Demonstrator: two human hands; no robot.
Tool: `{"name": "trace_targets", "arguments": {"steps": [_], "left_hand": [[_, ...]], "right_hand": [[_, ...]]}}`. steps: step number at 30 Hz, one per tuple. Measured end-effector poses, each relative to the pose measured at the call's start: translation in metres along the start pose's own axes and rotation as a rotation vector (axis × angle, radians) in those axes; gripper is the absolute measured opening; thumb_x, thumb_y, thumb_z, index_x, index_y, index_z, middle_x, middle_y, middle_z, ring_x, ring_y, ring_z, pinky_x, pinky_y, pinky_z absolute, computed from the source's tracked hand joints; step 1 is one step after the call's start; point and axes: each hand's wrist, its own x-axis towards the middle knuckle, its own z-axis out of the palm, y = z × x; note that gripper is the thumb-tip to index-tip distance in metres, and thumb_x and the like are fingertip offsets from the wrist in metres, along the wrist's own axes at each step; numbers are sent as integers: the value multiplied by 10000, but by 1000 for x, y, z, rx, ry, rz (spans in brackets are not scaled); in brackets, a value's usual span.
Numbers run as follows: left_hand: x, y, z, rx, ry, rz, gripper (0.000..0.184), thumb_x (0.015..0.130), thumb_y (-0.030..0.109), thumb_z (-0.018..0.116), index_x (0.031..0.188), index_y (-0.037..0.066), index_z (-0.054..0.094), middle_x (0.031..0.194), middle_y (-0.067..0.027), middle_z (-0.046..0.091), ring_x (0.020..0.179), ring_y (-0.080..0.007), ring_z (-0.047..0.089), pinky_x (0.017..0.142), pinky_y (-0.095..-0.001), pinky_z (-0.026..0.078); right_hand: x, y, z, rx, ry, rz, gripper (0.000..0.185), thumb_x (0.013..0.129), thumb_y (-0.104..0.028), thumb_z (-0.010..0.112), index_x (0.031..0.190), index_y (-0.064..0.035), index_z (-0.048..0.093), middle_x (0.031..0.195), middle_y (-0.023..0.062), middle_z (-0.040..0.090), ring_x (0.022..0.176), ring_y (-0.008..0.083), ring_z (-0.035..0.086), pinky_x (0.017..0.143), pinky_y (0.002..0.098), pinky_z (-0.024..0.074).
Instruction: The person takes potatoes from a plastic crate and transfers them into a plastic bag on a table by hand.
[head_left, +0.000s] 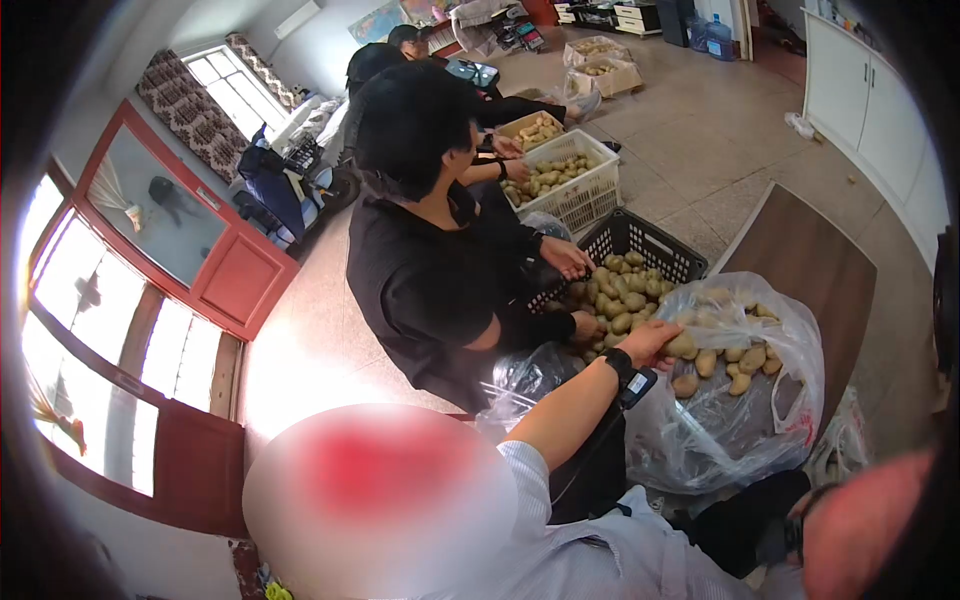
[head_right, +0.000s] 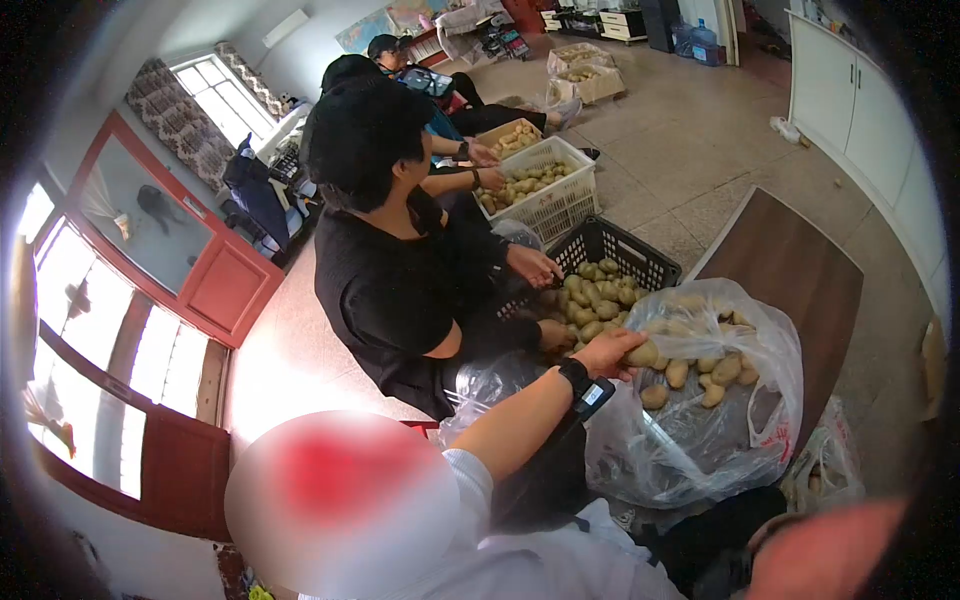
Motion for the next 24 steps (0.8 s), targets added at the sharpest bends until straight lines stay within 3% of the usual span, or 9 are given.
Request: {"name": "trace_targets", "arguments": {"steps": [3,5,14,17,20,24], "left_hand": [[3,-4,-4,19,13,4,391,905,423,604,1097,88,539,848,-48,605,568,-153,571,493,-303,505],[3,-4,-7,31,17,-4,418,900,442,615,1102,84,543,846,-47,599,591,-156,570,507,-298,505],[8,-5,-13,15,9,9,429,894,457,616,1107,92,544,879,-57,591,618,-165,568,555,-332,532],[1,-4,-7,3,39,12,364,900,408,603,1037,73,565,811,-69,606,580,-176,588,518,-337,541],[9,-9,-12,-11,7,-6,405,908,427,606,1114,85,543,906,-60,588,633,-172,569,555,-339,531],[1,-5,-7,5,72,-9,394,902,420,615,1094,82,552,872,-53,590,607,-167,569,567,-332,541]], "right_hand": [[-3,11,15,-106,-323,149,515,933,-532,403,1318,-216,531,1541,211,138,1424,421,-2,1109,605,-60],[-6,15,20,-149,-402,205,510,931,-524,406,1315,-213,531,1534,210,144,1417,418,7,1105,601,-52],[-5,11,33,-156,-441,230,491,922,-488,421,1303,-199,532,1505,205,173,1387,405,45,1086,583,-17],[-5,9,33,-158,-456,246,484,919,-476,426,1299,-195,532,1495,203,183,1377,400,58,1080,577,-5],[-3,6,34,-156,-460,253,478,916,-464,431,1294,-190,533,1485,202,192,1367,396,71,1074,570,7],[1,5,37,-157,-470,260,470,912,-447,438,1289,-184,533,1472,200,205,1353,390,88,1065,562,22]]}}
